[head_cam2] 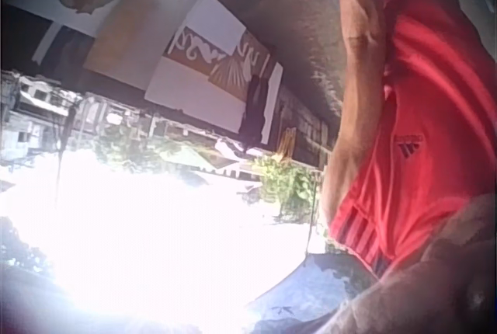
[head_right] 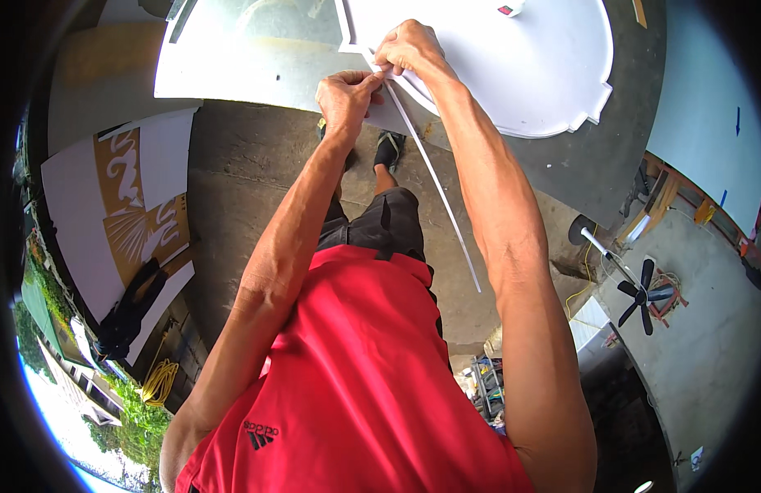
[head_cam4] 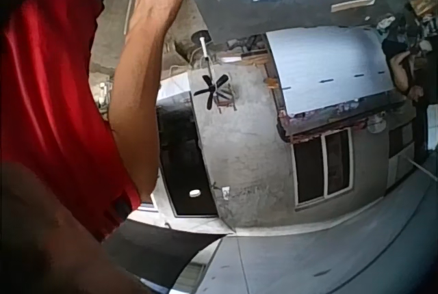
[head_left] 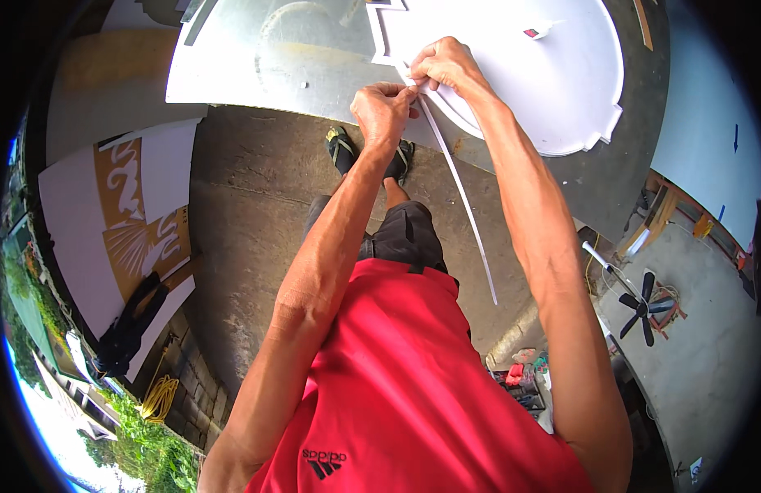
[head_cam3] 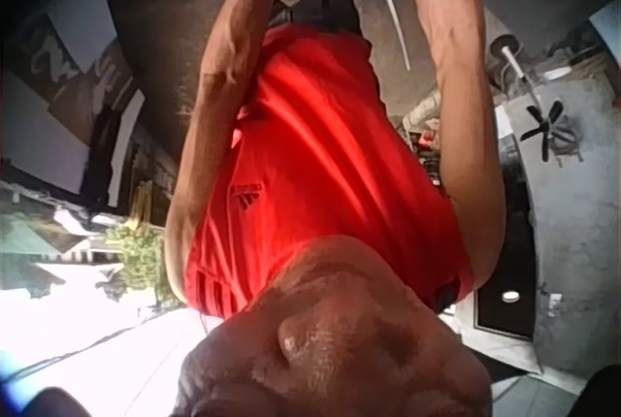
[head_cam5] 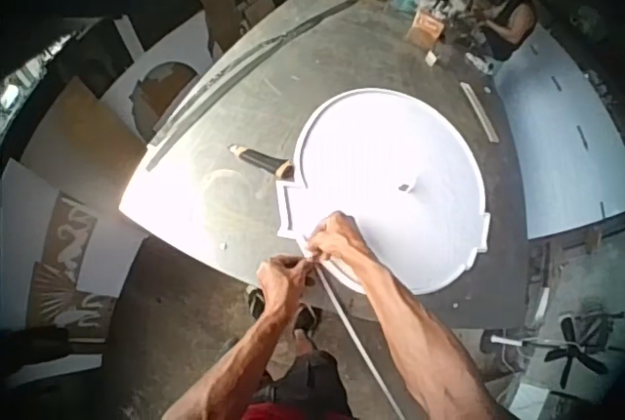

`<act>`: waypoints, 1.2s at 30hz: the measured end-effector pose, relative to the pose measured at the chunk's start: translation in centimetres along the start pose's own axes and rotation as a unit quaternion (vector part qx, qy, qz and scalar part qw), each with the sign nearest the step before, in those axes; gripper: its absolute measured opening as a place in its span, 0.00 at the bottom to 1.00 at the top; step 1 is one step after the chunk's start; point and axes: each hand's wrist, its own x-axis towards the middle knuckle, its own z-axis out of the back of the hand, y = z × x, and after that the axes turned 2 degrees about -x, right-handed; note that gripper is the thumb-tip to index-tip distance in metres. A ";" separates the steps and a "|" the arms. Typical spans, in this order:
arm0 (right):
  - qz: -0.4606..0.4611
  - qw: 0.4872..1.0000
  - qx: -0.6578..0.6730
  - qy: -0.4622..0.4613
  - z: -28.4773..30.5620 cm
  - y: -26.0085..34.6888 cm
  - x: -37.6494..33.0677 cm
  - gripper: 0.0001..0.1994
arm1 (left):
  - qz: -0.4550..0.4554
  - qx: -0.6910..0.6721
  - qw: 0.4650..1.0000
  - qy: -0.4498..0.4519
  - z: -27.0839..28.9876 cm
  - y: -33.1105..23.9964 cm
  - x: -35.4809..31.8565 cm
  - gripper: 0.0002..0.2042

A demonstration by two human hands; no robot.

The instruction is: The person applies glue to the edges of a white plastic shape and attaches a thin white strip along the perimeter. They use a utility knife to trim the excess strip and smooth the joints by hand. The process involves repeated gluing, cutting, and pressing to secure the trim around the object.

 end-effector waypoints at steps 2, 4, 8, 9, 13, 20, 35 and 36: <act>0.008 1.000 0.006 0.008 0.2 0.0 -0.1 0.11 | 0.021 -0.017 1.000 -0.015 -0.1 0.1 -0.1 0.12; 0.024 0.999 0.040 0.023 0.4 -0.7 0.1 0.12 | 0.037 -0.022 0.999 -0.012 -0.1 -0.5 -0.3 0.12; 0.040 0.995 0.084 0.037 0.3 -1.2 0.3 0.14 | 0.034 -0.087 0.994 -0.059 -0.8 -0.4 -1.0 0.13; 0.040 0.994 0.091 0.050 0.4 -1.3 0.5 0.15 | 0.041 -0.104 0.992 -0.058 -1.0 -0.4 -1.0 0.15; 0.034 0.994 0.085 0.066 0.9 -1.7 0.4 0.10 | 0.029 -0.098 0.993 -0.064 -1.3 -0.2 -1.0 0.16; 0.067 0.990 0.121 0.041 -0.1 -3.2 0.1 0.09 | 0.038 -0.136 0.987 -0.081 -1.7 -0.3 -1.1 0.16; 0.125 0.848 0.152 -0.492 8.2 -13.5 -1.8 0.35 | 0.041 -0.143 0.986 -0.077 -2.2 -0.6 -1.3 0.13; 0.131 0.852 0.164 -0.479 9.1 -13.7 -1.4 0.38 | 0.037 -0.143 0.986 -0.077 -2.1 -0.5 -1.2 0.13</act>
